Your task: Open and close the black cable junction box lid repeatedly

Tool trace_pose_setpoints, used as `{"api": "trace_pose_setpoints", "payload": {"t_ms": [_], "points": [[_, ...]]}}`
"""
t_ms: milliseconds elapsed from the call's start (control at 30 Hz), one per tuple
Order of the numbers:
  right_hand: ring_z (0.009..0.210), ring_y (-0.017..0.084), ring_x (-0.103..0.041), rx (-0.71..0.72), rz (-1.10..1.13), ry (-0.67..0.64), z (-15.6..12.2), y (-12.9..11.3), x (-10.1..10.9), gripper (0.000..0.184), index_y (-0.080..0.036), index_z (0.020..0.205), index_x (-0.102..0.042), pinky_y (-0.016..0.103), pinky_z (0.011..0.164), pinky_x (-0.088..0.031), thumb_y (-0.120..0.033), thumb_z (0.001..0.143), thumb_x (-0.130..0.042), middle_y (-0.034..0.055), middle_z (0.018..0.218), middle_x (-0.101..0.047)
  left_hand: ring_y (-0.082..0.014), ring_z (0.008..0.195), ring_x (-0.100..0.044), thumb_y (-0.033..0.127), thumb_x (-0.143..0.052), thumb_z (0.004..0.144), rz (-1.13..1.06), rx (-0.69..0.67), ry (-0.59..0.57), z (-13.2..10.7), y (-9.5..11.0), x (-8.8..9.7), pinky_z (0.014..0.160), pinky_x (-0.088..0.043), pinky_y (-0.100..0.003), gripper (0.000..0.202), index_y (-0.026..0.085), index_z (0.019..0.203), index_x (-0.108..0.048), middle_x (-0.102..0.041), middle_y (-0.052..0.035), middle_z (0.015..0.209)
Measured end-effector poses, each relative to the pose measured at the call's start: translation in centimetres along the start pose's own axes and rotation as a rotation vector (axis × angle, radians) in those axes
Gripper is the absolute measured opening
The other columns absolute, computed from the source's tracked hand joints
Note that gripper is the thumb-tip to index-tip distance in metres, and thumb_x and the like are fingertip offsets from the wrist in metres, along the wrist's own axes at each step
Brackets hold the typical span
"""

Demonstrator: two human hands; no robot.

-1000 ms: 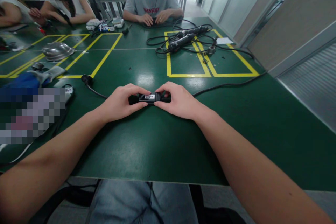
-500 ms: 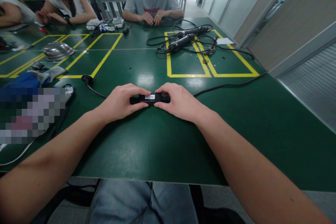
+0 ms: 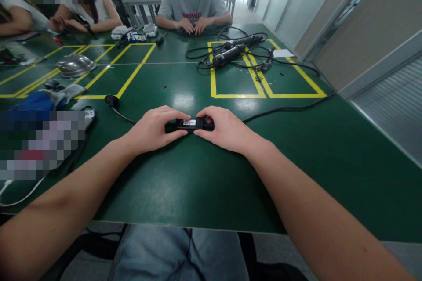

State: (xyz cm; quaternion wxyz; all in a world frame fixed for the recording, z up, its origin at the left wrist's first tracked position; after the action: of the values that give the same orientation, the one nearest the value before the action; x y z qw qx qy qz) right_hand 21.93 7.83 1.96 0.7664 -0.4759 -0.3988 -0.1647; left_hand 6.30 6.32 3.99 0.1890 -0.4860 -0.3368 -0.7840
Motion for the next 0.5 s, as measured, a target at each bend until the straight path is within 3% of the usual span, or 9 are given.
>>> {"api": "trace_pose_setpoints", "payload": {"t_ms": [267,500], "points": [[0.097,0.029,-0.075,0.073,-0.061,0.028,-0.03,-0.83,-0.17,0.033,-0.023,0.118,-0.078,0.046,0.093,-0.062,-0.038,0.090,-0.087,0.0089,0.113,-0.082,-0.0344,0.117,-0.075,0.039,-0.072,0.102,0.047,-0.054,0.027,-0.21,0.54,0.02,0.109,-0.060,-0.052,0.046,0.015,0.141,-0.074,-0.083,-0.0153,0.126],[0.100,0.030,-0.075,0.105,-0.068,0.033,-0.15,-1.04,-0.34,0.036,-0.024,0.122,-0.078,0.047,0.095,-0.060,-0.038,0.090,-0.086,0.0093,0.116,-0.081,-0.0358,0.120,-0.072,0.039,-0.073,0.101,0.070,-0.072,0.044,-0.20,0.76,0.27,0.110,-0.058,-0.055,0.045,0.017,0.140,-0.074,-0.081,-0.0153,0.126]]}}
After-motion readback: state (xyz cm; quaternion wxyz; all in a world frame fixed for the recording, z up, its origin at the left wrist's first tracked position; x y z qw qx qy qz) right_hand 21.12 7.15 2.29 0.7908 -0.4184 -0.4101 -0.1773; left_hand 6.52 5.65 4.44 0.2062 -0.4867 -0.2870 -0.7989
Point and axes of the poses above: each hand's wrist, its own z-axis towards the middle knuckle, its own x-axis out of the back of the hand, y = z × x, the point moved 10 cm from there along z, towards the middle knuckle
